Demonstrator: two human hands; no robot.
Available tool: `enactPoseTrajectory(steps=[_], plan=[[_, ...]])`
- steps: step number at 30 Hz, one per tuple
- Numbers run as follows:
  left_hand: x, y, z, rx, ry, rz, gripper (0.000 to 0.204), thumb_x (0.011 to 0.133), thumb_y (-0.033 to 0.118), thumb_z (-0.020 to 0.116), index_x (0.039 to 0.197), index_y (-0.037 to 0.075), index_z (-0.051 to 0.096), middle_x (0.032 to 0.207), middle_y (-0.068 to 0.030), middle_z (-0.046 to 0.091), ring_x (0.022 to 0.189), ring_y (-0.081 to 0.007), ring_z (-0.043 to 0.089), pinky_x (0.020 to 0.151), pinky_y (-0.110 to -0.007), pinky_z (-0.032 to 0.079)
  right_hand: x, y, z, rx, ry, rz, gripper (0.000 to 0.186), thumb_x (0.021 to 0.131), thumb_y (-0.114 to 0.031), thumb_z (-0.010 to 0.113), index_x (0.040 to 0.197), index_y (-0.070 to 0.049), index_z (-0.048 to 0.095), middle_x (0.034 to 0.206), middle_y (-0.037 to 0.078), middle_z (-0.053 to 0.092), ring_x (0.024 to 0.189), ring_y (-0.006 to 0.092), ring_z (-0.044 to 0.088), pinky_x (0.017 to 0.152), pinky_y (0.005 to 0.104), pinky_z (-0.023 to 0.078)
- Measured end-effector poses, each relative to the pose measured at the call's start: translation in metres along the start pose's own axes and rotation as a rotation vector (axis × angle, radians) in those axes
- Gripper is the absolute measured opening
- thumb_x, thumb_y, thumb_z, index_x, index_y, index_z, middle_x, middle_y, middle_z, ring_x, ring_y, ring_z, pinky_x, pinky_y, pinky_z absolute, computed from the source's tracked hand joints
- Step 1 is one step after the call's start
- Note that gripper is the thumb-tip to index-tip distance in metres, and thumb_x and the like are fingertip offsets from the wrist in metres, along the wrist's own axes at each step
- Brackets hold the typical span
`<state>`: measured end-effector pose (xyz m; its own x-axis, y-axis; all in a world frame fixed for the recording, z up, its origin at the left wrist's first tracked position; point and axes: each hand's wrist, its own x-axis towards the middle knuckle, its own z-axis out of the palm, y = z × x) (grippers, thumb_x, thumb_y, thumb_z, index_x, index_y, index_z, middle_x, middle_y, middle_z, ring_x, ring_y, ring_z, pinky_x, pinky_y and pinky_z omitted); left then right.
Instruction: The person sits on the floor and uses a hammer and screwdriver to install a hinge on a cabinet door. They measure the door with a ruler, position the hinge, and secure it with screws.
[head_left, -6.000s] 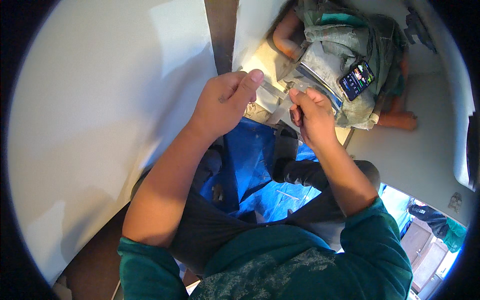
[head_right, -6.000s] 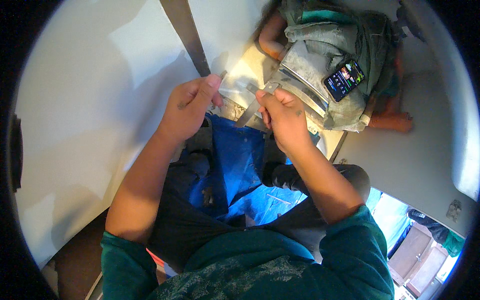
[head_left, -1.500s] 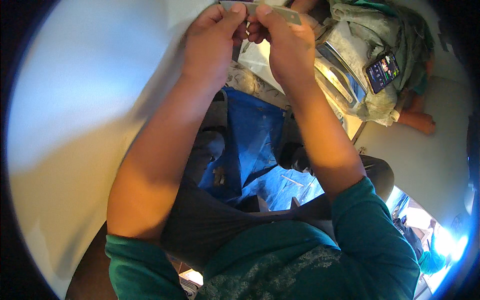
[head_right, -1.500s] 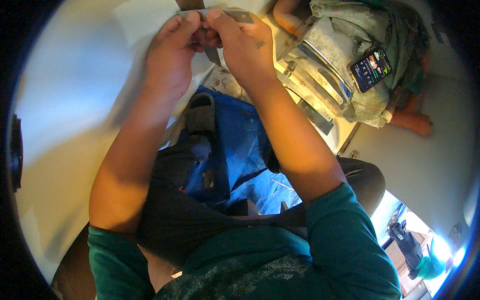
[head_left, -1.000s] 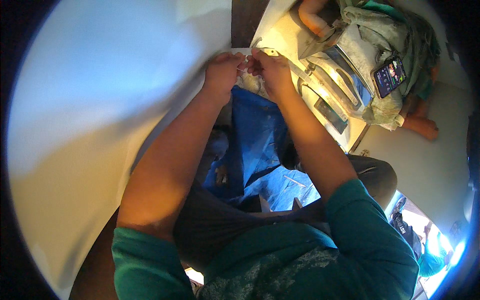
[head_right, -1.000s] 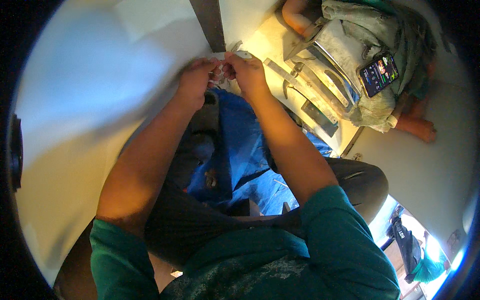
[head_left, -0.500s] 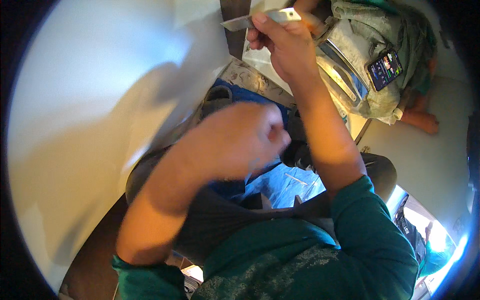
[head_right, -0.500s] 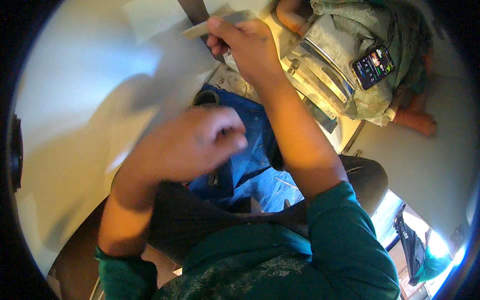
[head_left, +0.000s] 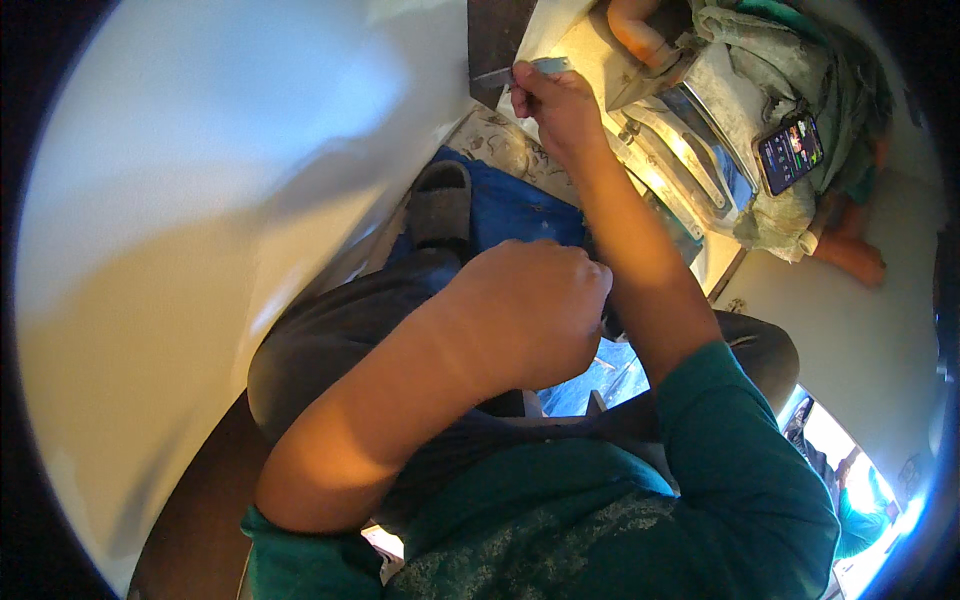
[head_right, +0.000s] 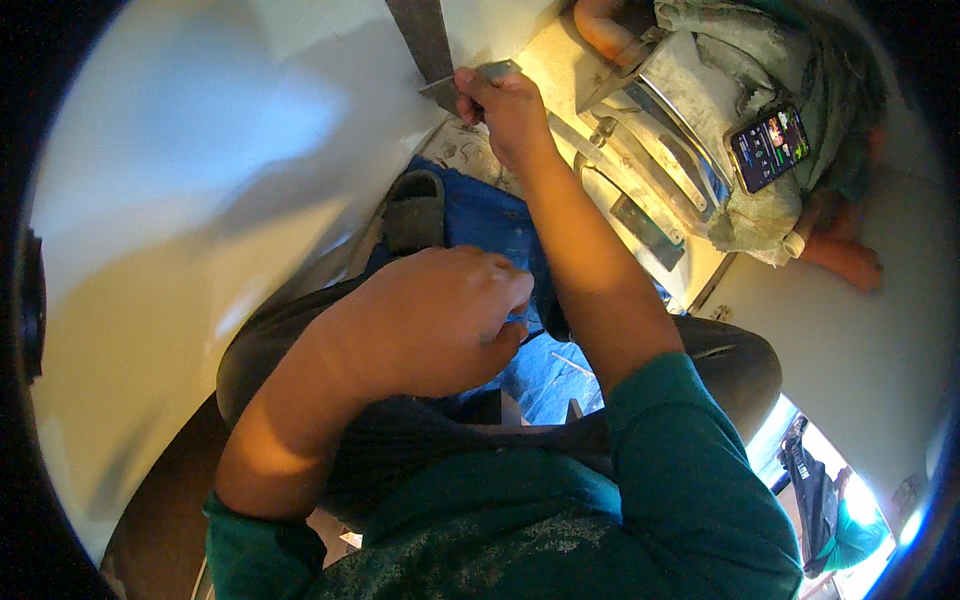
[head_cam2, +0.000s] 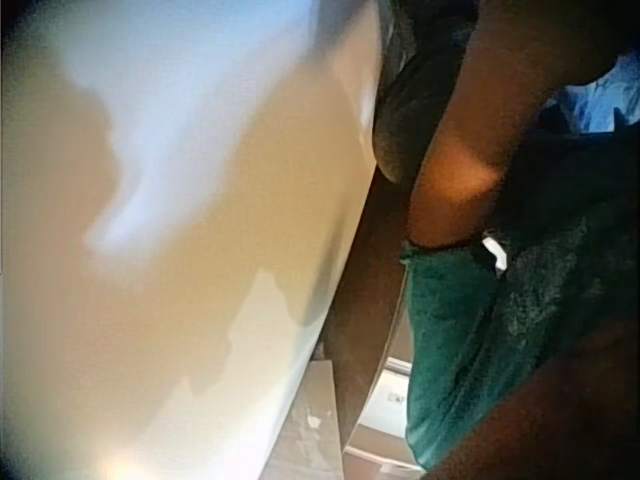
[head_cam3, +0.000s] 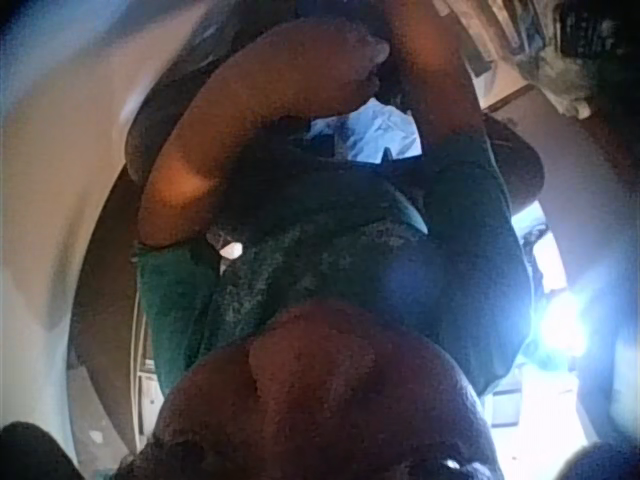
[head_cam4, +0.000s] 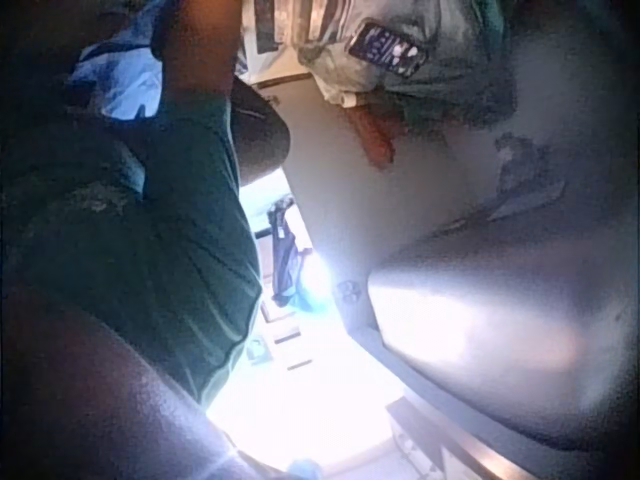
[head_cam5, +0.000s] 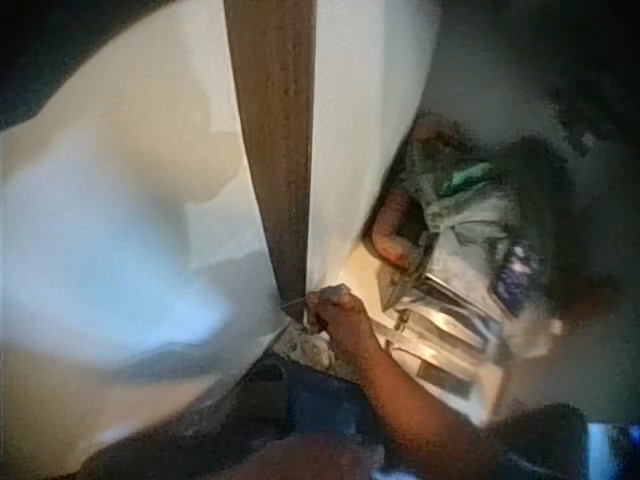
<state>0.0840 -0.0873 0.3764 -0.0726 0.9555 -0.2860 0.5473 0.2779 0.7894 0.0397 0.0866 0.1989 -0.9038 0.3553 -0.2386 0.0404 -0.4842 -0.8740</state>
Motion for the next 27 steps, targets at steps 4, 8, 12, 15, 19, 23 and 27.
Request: enactPoseTrajectory(steps=[4,8,12,15,19,23,27], plan=[[0.0,-0.005,0.003,0.018,0.05,-0.031,0.017,0.082,0.017,0.059,0.083,0.001,0.057,0.083,-0.0201,0.062,0.083,-0.0381,0.062,0.074,-0.049,0.05,0.003,0.021,-0.014,-0.043,0.019,0.135,0.026,0.09,-0.019,0.065,0.069,-0.004,0.062,0.062,0.005,0.06,0.053,0.0143,0.052,0.053,0.0286,0.041],[0.011,-0.02,0.016,0.123,0.136,-0.071,0.018,0.084,0.019,0.056,0.083,0.001,0.058,0.084,-0.0196,0.062,0.083,-0.0373,0.062,0.074,-0.049,0.05,-0.003,0.018,-0.024,-0.028,0.1,0.188,0.025,0.09,-0.02,0.065,0.071,-0.004,0.062,0.064,0.006,0.061,0.053,0.0149,0.053,0.053,0.0283,0.042],[0.015,-0.014,0.023,0.138,0.054,-0.029,0.02,0.085,0.021,0.055,0.082,0.001,0.059,0.083,-0.0187,0.063,0.083,-0.0367,0.062,0.076,-0.048,0.05,-0.016,0.001,-0.021,-0.03,0.024,0.241,0.025,0.09,-0.023,0.065,0.075,-0.003,0.062,0.067,0.007,0.061,0.059,0.0161,0.056,0.057,0.0285,0.042],[0.015,-0.012,0.028,0.124,0.029,0.014,0.021,0.085,0.022,0.057,0.081,0.002,0.06,0.084,-0.0174,0.063,0.084,-0.036,0.062,0.077,-0.046,0.05,-0.02,0.001,-0.019,-0.036,0.03,0.273,0.023,0.09,-0.023,0.065,0.081,-0.002,0.063,0.071,0.007,0.062,0.063,0.017,0.058,0.06,0.0287,0.044],[0.014,-0.011,0.03,0.18,0.061,0.013,0.021,0.084,0.023,0.059,0.082,0.003,0.061,0.086,-0.0156,0.064,0.085,-0.0343,0.063,0.078,-0.045,0.051,-0.024,0.002,-0.01,-0.15,0.031,0.209,0.021,0.09,-0.022,0.066,0.091,-0.001,0.065,0.078,0.009,0.065,0.069,0.0177,0.061,0.062,0.0281,0.048],[0.011,-0.01,0.031,0.246,0.069,-0.016,0.021,0.083,0.024,0.061,0.083,0.003,0.061,0.087,-0.0146,0.064,0.087,-0.0325,0.063,0.077,-0.045,0.051,-0.026,0.003,0.001,-0.163,-0.019,0.19,0.023,0.09,-0.021,0.065,0.097,0.001,0.065,0.083,0.011,0.066,0.074,0.0178,0.064,0.064,0.0277,0.05],[0.009,-0.008,0.032,0.278,0.047,-0.033,0.021,0.082,0.024,0.062,0.087,0.003,0.062,0.088,-0.0142,0.065,0.088,-0.0317,0.064,0.077,-0.045,0.051,-0.023,0.025,-0.004,0.003,0.082,0.284,0.021,0.092,-0.017,0.061,0.099,0.002,0.063,0.087,0.012,0.067,0.076,0.019,0.065,0.068,0.0311,0.053]])
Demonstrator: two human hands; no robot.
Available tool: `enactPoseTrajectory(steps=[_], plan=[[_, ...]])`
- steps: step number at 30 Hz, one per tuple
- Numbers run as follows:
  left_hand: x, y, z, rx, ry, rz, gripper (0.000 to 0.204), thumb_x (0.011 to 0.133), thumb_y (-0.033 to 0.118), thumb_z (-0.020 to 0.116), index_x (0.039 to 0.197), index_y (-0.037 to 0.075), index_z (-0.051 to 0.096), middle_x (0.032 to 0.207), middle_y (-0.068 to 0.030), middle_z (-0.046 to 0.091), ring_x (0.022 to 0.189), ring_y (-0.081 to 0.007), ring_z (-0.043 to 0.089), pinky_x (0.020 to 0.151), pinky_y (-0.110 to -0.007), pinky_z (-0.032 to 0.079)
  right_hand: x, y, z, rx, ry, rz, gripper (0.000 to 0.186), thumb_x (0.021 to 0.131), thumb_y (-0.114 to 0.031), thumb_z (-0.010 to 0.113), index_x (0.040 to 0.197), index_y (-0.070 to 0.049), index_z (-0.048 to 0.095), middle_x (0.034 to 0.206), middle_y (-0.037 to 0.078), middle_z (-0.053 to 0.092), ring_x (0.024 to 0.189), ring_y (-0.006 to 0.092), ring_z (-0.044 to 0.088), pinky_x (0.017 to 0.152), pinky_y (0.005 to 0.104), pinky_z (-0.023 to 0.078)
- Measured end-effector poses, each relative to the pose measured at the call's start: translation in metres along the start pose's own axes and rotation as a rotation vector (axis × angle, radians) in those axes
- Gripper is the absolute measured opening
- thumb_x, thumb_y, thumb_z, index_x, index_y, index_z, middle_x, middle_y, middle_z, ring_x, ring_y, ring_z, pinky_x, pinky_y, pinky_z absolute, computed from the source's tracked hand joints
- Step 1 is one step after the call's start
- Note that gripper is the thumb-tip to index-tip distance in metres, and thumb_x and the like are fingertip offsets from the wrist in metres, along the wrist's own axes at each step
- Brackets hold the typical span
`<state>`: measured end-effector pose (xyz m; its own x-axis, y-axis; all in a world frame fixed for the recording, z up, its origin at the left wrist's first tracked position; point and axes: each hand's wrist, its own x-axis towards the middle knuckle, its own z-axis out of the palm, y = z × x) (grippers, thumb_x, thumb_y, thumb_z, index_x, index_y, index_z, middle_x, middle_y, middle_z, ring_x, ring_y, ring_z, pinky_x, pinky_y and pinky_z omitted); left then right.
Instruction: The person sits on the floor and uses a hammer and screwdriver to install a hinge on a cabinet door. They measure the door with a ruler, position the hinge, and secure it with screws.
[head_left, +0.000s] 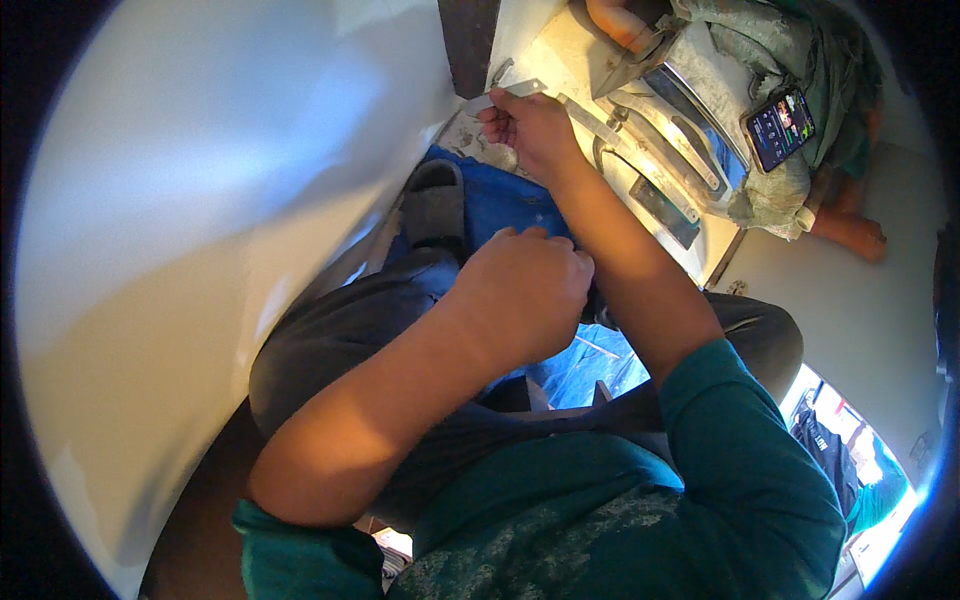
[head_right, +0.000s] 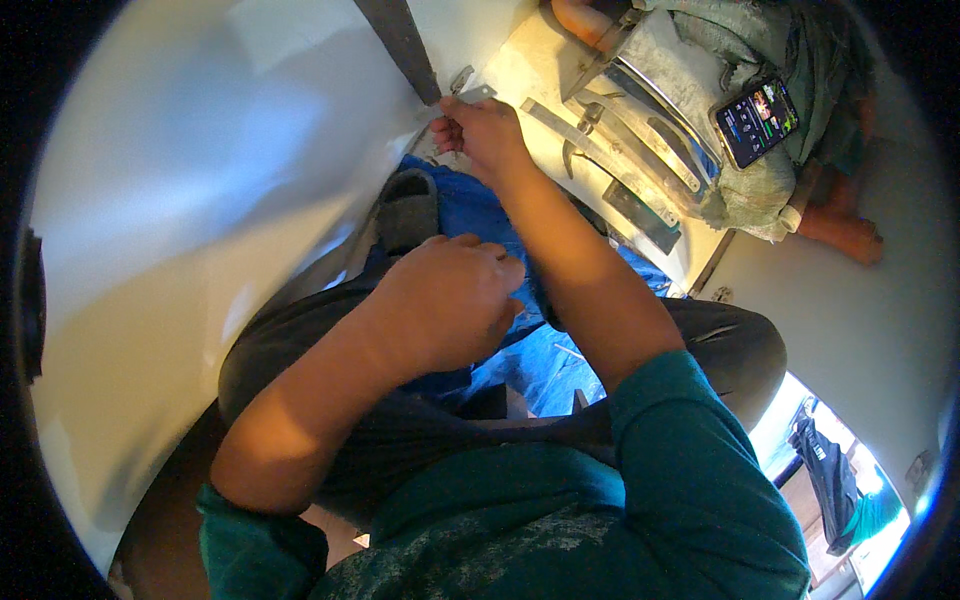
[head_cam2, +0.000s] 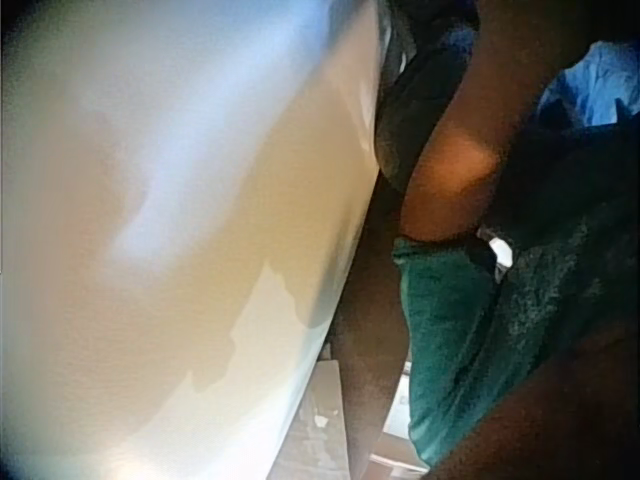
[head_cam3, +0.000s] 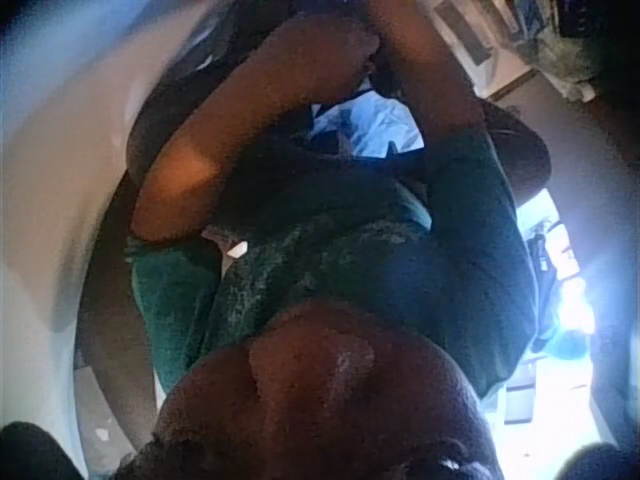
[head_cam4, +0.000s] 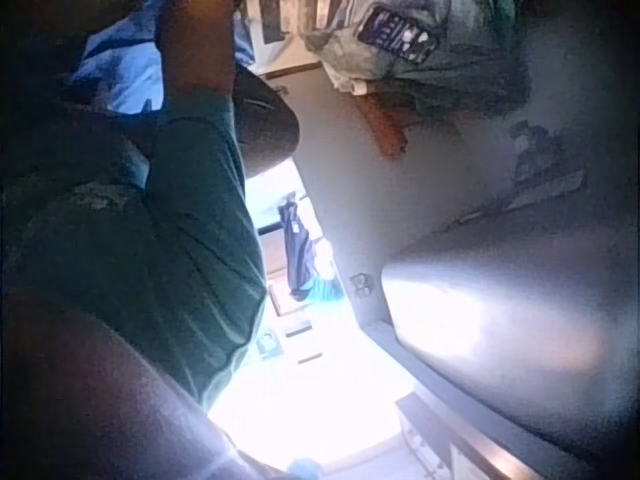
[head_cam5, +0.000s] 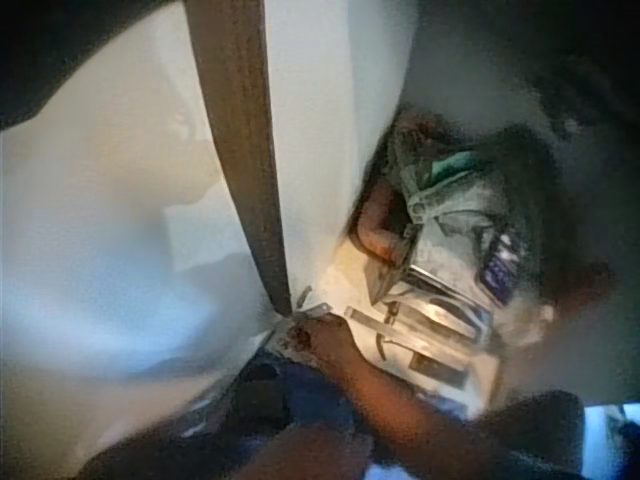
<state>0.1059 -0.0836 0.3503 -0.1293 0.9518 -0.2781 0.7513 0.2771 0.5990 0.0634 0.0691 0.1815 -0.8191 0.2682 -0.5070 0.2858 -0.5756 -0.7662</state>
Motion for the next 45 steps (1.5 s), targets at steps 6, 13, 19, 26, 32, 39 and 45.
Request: enactPoseTrajectory(steps=[6,13,19,26,32,39,45], plan=[[-0.003,0.003,-0.007,0.031,0.014,-0.015,0.021,0.082,0.024,0.062,0.09,0.003,0.063,0.089,-0.0134,0.065,0.089,-0.0307,0.064,0.078,-0.044,0.051,0.008,0.032,-0.002,0.192,0.116,0.128,0.021,0.093,-0.014,0.055,0.105,0.003,0.058,0.092,0.015,0.066,0.079,0.0229,0.065,0.071,0.0355,0.055],[-0.006,0.009,-0.012,0.0,0.024,0.003,0.02,0.082,0.022,0.063,0.089,0.004,0.063,0.09,-0.0129,0.065,0.089,-0.0294,0.064,0.079,-0.042,0.05,0.027,0.05,-0.011,0.245,0.195,0.206,0.017,0.092,-0.015,0.053,0.102,-0.001,0.055,0.09,0.014,0.065,0.077,0.023,0.062,0.07,0.0364,0.053],[-0.005,0.01,-0.01,-0.001,0.031,0.001,0.018,0.082,0.02,0.062,0.09,0.004,0.064,0.091,-0.0117,0.065,0.09,-0.0278,0.063,0.08,-0.04,0.05,0.054,0.077,-0.017,0.334,0.273,0.229,0.017,0.093,-0.014,0.051,0.103,-0.001,0.053,0.093,0.016,0.064,0.08,0.0251,0.062,0.074,0.0385,0.054],[-0.007,0.018,-0.015,-0.008,0.01,-0.009,0.017,0.08,0.016,0.061,0.093,0.005,0.063,0.093,-0.0106,0.064,0.09,-0.0259,0.063,0.08,-0.038,0.049,0.064,0.086,-0.013,0.318,0.328,0.245,0.021,0.094,-0.015,0.049,0.108,0.0,0.053,0.096,0.017,0.065,0.083,0.0283,0.063,0.078,0.0423,0.054],[-0.008,0.02,-0.018,-0.035,0.035,0.031,0.017,0.078,0.014,0.06,0.093,0.005,0.063,0.093,-0.0107,0.064,0.091,-0.0255,0.062,0.081,-0.037,0.049,0.072,0.088,-0.017,0.284,0.296,0.216,0.025,0.095,-0.016,0.049,0.114,0.001,0.051,0.101,0.019,0.064,0.09,0.0315,0.063,0.083,0.0439,0.053],[-0.008,0.019,-0.019,-0.028,0.041,0.027,0.017,0.079,0.015,0.059,0.092,0.005,0.063,0.092,-0.0108,0.063,0.091,-0.0254,0.062,0.08,-0.037,0.048,0.081,0.091,-0.012,0.457,0.293,0.206,0.028,0.096,-0.012,0.047,0.12,0.003,0.043,0.11,0.024,0.06,0.102,0.0357,0.06,0.091,0.0469,0.052],[-0.008,0.018,-0.017,-0.026,0.023,0.016,0.015,0.081,0.015,0.058,0.091,0.005,0.063,0.092,-0.011,0.064,0.091,-0.0255,0.062,0.08,-0.038,0.049,0.076,0.085,-0.005,0.492,0.284,0.19,0.024,0.095,-0.009,0.046,0.116,0.002,0.044,0.11,0.025,0.059,0.103,0.0365,0.06,0.092,0.048,0.051]])
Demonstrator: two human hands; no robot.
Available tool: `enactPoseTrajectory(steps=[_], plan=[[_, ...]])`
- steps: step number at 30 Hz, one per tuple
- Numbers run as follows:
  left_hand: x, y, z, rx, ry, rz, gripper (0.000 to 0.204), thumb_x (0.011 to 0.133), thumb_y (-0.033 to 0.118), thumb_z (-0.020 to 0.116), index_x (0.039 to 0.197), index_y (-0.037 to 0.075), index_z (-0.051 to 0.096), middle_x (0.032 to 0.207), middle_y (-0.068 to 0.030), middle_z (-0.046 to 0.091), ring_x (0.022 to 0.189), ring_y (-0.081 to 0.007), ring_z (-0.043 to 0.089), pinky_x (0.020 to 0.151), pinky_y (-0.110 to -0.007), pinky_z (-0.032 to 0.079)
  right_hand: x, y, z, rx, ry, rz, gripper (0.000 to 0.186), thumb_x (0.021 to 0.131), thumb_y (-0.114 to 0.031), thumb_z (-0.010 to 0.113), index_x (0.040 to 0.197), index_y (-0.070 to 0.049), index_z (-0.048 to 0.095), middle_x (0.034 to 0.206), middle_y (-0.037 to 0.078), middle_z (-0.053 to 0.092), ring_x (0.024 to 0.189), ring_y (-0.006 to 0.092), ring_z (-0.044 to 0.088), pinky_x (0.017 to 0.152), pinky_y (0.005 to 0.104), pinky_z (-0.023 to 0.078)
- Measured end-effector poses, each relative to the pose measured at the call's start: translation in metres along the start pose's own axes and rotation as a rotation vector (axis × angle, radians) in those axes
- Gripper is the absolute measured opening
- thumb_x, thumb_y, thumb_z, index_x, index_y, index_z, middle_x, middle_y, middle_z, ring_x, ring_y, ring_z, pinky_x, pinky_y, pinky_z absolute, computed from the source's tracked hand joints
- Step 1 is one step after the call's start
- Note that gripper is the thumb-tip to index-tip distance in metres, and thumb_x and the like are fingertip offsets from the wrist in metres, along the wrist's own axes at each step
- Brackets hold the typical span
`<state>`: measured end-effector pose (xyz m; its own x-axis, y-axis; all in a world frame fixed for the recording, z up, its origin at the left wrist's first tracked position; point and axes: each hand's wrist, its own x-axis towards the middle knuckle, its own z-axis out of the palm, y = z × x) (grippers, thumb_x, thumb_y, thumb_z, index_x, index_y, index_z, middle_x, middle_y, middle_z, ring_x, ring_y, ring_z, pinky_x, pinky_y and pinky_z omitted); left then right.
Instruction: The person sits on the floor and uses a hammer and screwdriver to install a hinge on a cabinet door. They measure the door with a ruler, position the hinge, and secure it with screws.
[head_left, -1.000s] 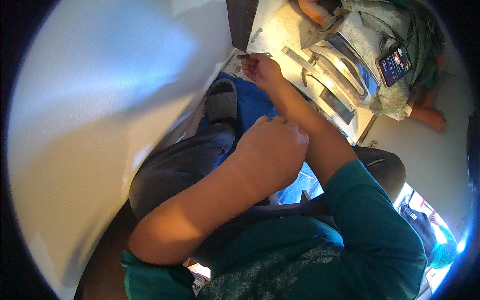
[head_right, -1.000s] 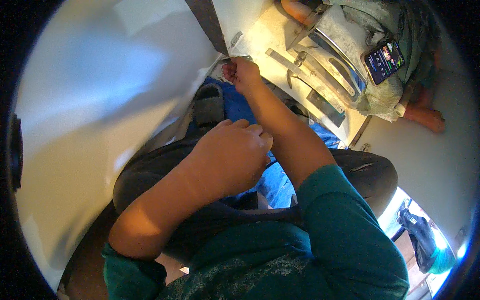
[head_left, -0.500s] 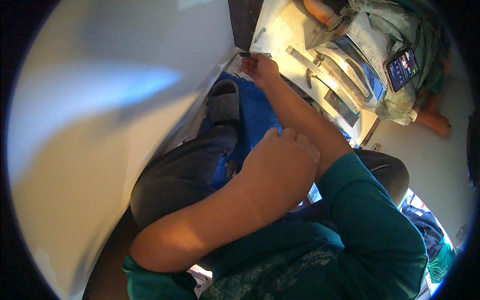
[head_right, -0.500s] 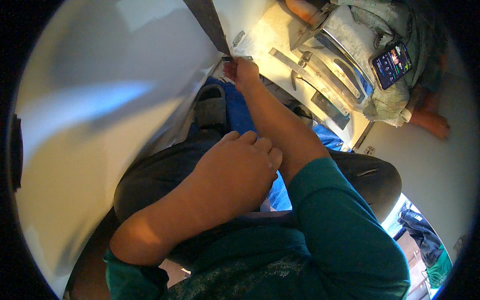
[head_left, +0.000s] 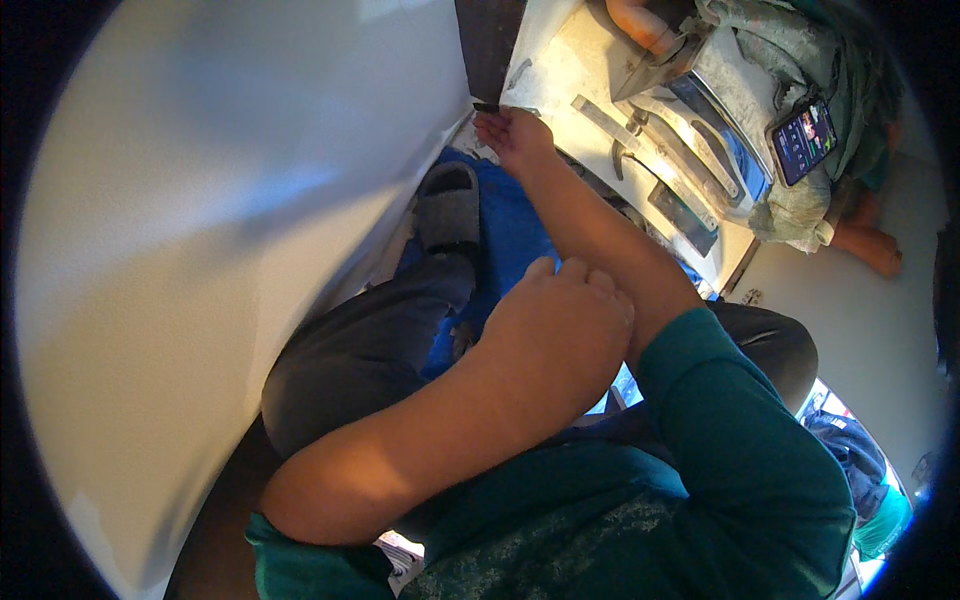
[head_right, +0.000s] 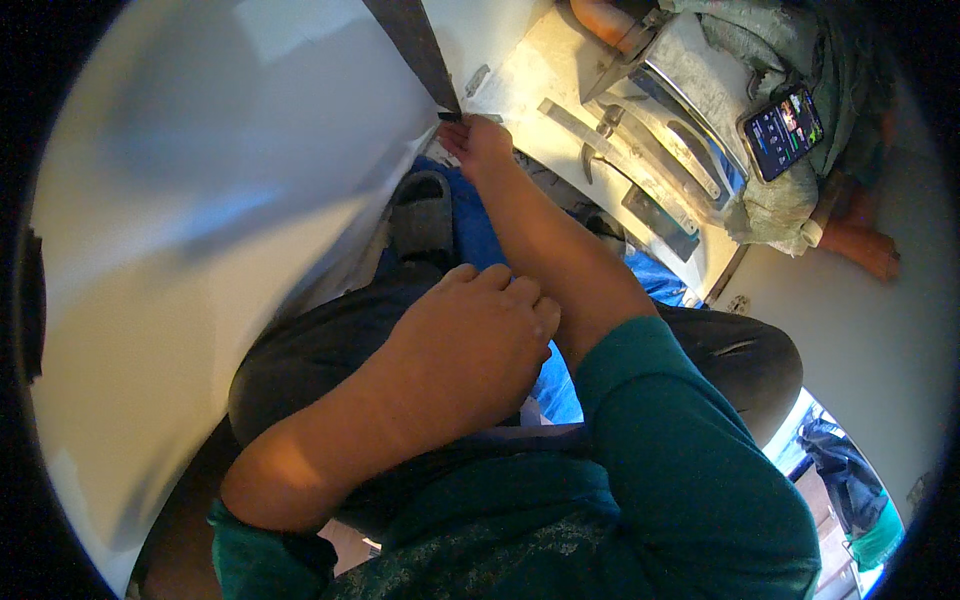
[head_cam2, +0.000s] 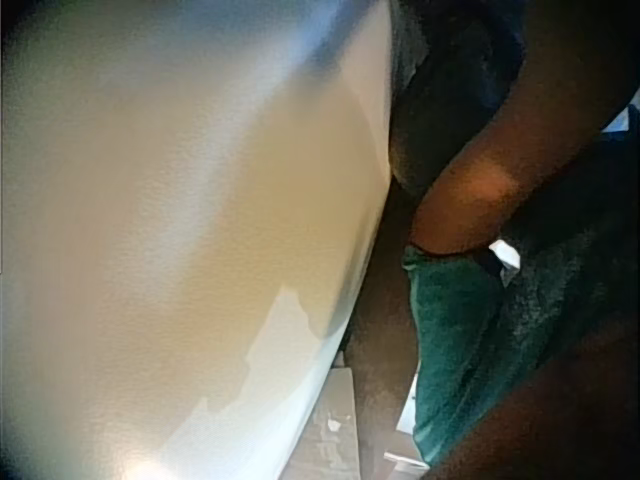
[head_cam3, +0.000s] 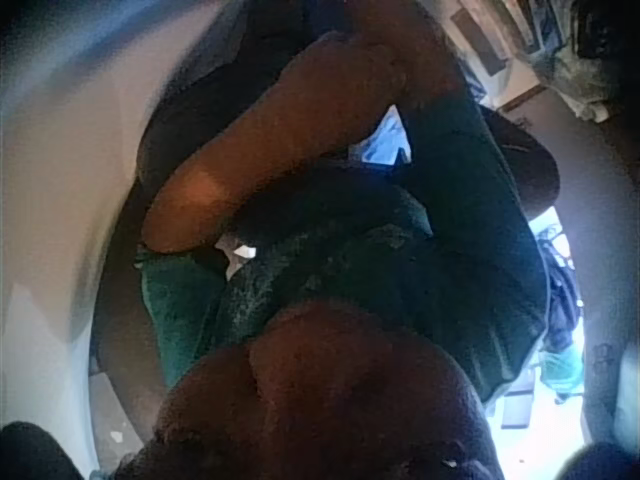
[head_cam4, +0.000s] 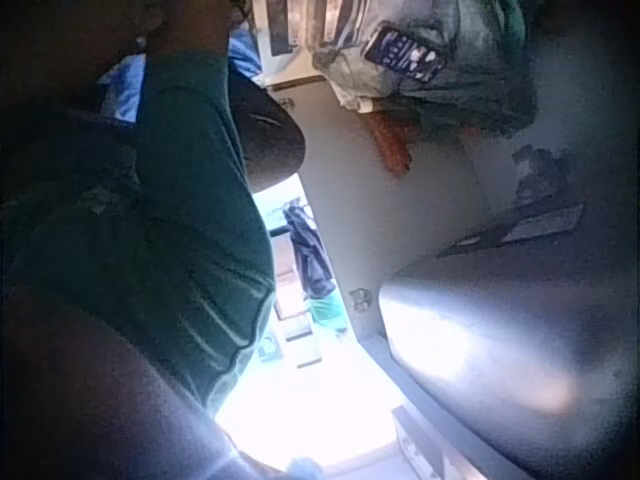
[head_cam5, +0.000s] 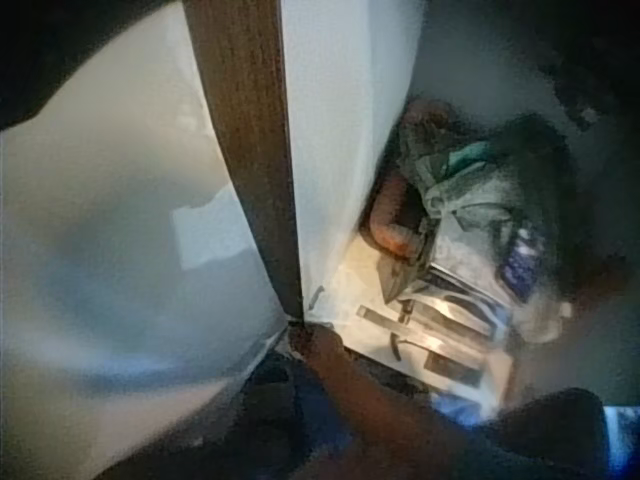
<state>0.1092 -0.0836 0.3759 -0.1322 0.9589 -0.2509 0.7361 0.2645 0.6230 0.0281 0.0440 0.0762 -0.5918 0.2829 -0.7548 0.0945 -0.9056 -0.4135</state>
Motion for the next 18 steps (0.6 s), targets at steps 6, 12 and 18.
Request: enactPoseTrajectory(steps=[6,12,18], plan=[[-0.001,-0.001,0.001,-0.012,-0.007,-0.005,0.014,0.081,0.016,0.059,0.089,0.005,0.063,0.091,-0.011,0.064,0.09,-0.0265,0.063,0.08,-0.039,0.049,-0.026,-0.01,0.016,0.05,-0.002,-0.039,0.024,0.093,-0.007,0.045,0.114,0.005,0.046,0.103,0.024,0.062,0.093,0.034,0.064,0.083,0.0449,0.056],[0.002,-0.012,0.003,-0.035,-0.057,-0.016,0.014,0.083,0.017,0.058,0.086,0.004,0.063,0.088,-0.0138,0.065,0.085,-0.0292,0.065,0.077,-0.042,0.051,-0.058,-0.019,0.02,0.088,-0.169,-0.059,0.024,0.094,-0.011,0.047,0.112,0.004,0.047,0.103,0.022,0.062,0.095,0.0333,0.063,0.086,0.0436,0.053],[0.066,-0.12,0.055,-0.36,-0.135,-0.488,0.04,0.09,0.043,0.057,0.09,0.004,0.066,0.085,-0.015,0.067,0.074,-0.0266,0.064,0.066,-0.044,0.049,-0.052,-0.034,-0.03,-0.199,-0.055,-0.02,0.021,0.096,-0.019,0.051,0.104,0.0,0.055,0.097,0.015,0.064,0.085,0.0254,0.06,0.081,0.0384,0.05]])
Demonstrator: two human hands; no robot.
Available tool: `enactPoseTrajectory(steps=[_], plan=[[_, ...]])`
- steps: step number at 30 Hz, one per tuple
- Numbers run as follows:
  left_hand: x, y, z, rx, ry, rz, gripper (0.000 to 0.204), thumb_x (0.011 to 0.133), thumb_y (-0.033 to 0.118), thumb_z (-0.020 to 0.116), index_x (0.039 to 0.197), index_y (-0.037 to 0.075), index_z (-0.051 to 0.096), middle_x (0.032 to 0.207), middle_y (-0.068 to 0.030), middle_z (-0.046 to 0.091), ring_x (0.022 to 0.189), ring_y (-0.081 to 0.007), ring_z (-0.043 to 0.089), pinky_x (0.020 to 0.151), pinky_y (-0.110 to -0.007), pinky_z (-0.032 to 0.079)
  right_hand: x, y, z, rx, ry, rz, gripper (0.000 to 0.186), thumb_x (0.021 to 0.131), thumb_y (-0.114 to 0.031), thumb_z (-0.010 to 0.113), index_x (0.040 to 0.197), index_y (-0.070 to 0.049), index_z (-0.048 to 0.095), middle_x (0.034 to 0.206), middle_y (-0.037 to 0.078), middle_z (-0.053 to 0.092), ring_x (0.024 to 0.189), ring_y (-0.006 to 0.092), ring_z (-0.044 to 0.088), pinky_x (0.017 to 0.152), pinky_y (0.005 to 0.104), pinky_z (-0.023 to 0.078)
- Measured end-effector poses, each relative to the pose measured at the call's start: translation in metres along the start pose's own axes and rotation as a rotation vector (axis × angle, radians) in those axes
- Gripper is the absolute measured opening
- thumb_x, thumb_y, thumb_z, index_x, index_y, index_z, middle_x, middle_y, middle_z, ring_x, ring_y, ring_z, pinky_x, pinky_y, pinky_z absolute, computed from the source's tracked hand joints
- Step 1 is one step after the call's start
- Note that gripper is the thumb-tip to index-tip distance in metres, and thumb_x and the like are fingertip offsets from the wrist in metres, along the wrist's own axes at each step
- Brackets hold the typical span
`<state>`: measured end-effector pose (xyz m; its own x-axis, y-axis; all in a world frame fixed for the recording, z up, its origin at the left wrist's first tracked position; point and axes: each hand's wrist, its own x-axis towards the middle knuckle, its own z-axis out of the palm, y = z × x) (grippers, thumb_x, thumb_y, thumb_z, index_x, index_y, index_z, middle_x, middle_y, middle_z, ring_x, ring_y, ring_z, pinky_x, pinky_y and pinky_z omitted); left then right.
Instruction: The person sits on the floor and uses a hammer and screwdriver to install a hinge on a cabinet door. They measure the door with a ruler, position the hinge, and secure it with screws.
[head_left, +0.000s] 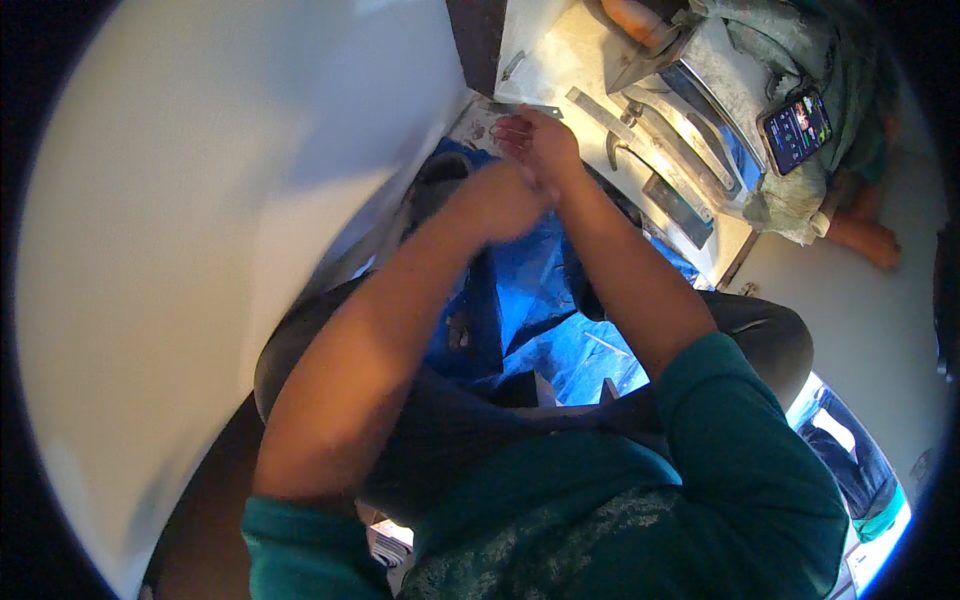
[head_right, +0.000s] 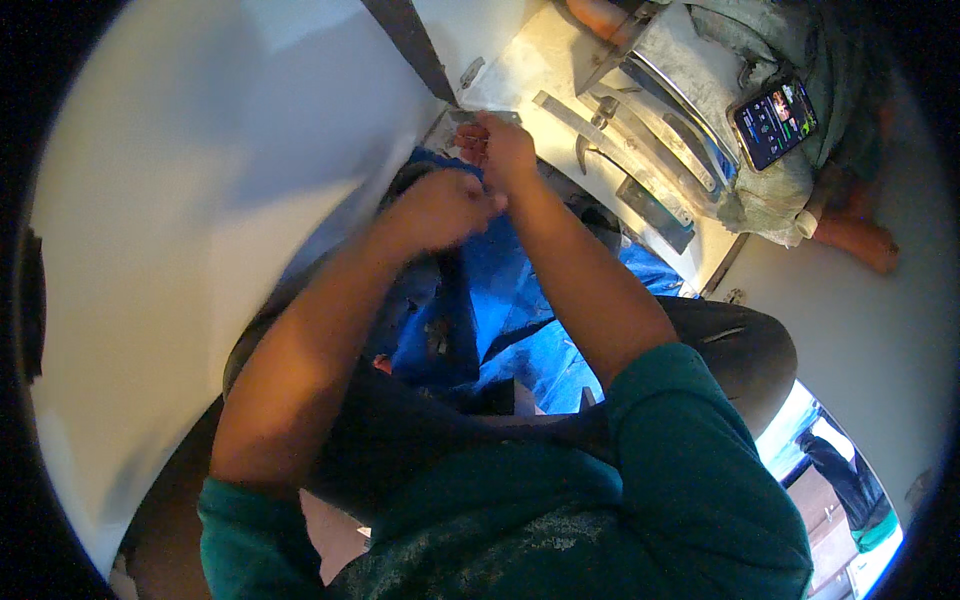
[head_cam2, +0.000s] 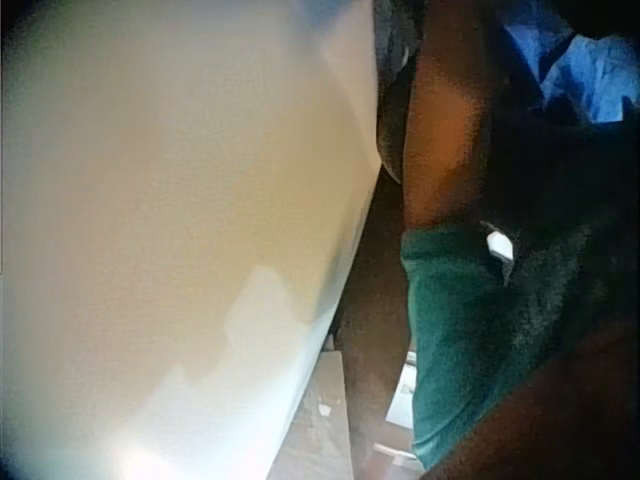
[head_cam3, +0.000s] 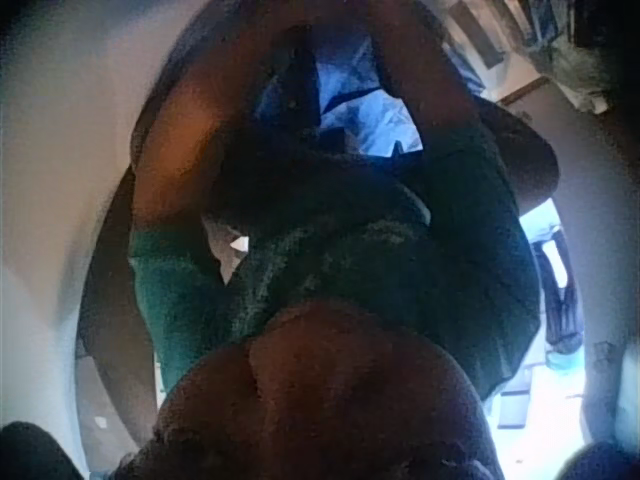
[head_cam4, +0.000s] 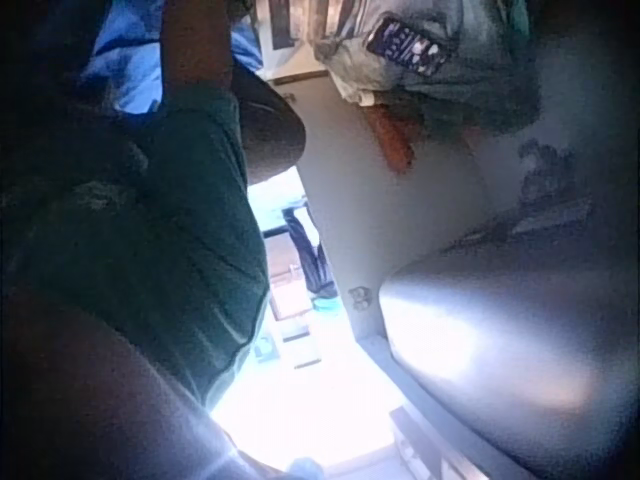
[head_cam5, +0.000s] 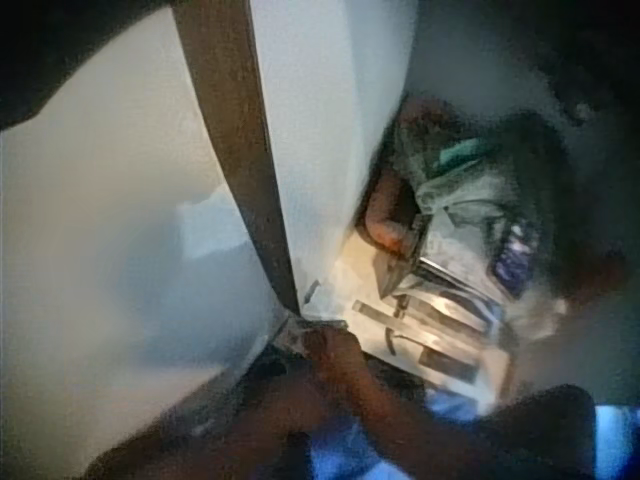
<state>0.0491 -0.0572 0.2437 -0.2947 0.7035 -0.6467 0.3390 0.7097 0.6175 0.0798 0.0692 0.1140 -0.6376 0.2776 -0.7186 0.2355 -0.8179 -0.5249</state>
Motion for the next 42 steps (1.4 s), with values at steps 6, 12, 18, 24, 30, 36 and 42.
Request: enactPoseTrajectory(steps=[6,12,18,24,30,36,42], plan=[[0.087,-0.066,0.047,-1.162,0.505,-0.265,0.03,0.095,0.031,0.053,0.103,0.003,0.062,0.087,-0.0093,0.067,0.079,-0.0191,0.064,0.065,-0.035,0.049,-0.01,0.009,-0.001,-0.002,0.047,0.005,0.018,0.094,-0.022,0.057,0.096,-0.004,0.059,0.085,0.007,0.063,0.076,0.0198,0.057,0.071,0.034,0.046],[0.125,-0.067,0.077,-1.777,0.759,-0.085,0.016,0.091,0.017,0.06,0.101,0.004,0.062,0.09,-0.0083,0.067,0.076,-0.0166,0.061,0.062,-0.031,0.047,0.008,0.009,-0.002,-0.064,0.04,0.035,0.016,0.093,-0.021,0.058,0.096,-0.005,0.06,0.085,0.006,0.061,0.078,0.0194,0.058,0.07,0.0326,0.045],[0.146,-0.104,0.074,-1.705,0.765,-0.099,0.022,0.092,0.026,0.059,0.104,0.008,0.059,0.086,-0.0038,0.064,0.072,-0.0151,0.058,0.061,-0.03,0.044,0.018,0.015,0.013,-0.057,0.02,0.109,0.016,0.093,-0.02,0.056,0.099,-0.005,0.059,0.087,0.007,0.061,0.08,0.0207,0.058,0.07,0.0337,0.046],[0.16,-0.108,0.056,-1.608,0.86,-0.329,0.02,0.087,0.02,0.065,0.097,0.003,0.061,0.09,-0.0077,0.063,0.08,-0.0193,0.06,0.069,-0.033,0.047,0.041,0.02,0.003,-0.063,0.108,0.076,0.018,0.093,-0.022,0.056,0.097,-0.005,0.058,0.084,0.008,0.062,0.077,0.0219,0.059,0.067,0.0341,0.046],[0.165,-0.112,0.048,-1.487,0.793,-0.224,0.023,0.09,0.023,0.06,0.093,0.001,0.063,0.087,-0.0077,0.063,0.079,-0.0194,0.059,0.074,-0.035,0.045,0.05,0.016,0.001,-0.069,0.033,0.053,0.018,0.095,-0.02,0.05,0.099,-0.004,0.056,0.086,0.014,0.066,0.072,0.024,0.06,0.064,0.0353,0.046],[0.182,-0.119,0.045,-1.511,0.703,-0.218,0.024,0.091,0.024,0.057,0.092,0.001,0.065,0.085,-0.0099,0.065,0.077,-0.0214,0.061,0.072,-0.038,0.047,0.052,0.005,0.005,-0.032,0.058,0.044,0.018,0.096,-0.015,0.046,0.096,0.0,0.055,0.082,0.016,0.065,0.064,0.0259,0.062,0.054,0.0356,0.048],[0.211,-0.188,0.069,-1.07,0.936,-0.073,0.022,0.089,0.017,0.057,0.09,-0.003,0.065,0.084,-0.0121,0.065,0.075,-0.0214,0.062,0.066,-0.036,0.048,0.05,0.023,0.019,-0.054,0.031,0.113,0.02,0.097,-0.017,0.046,0.106,-0.002,0.054,0.093,0.017,0.067,0.08,0.0251,0.063,0.07,0.0358,0.05]])
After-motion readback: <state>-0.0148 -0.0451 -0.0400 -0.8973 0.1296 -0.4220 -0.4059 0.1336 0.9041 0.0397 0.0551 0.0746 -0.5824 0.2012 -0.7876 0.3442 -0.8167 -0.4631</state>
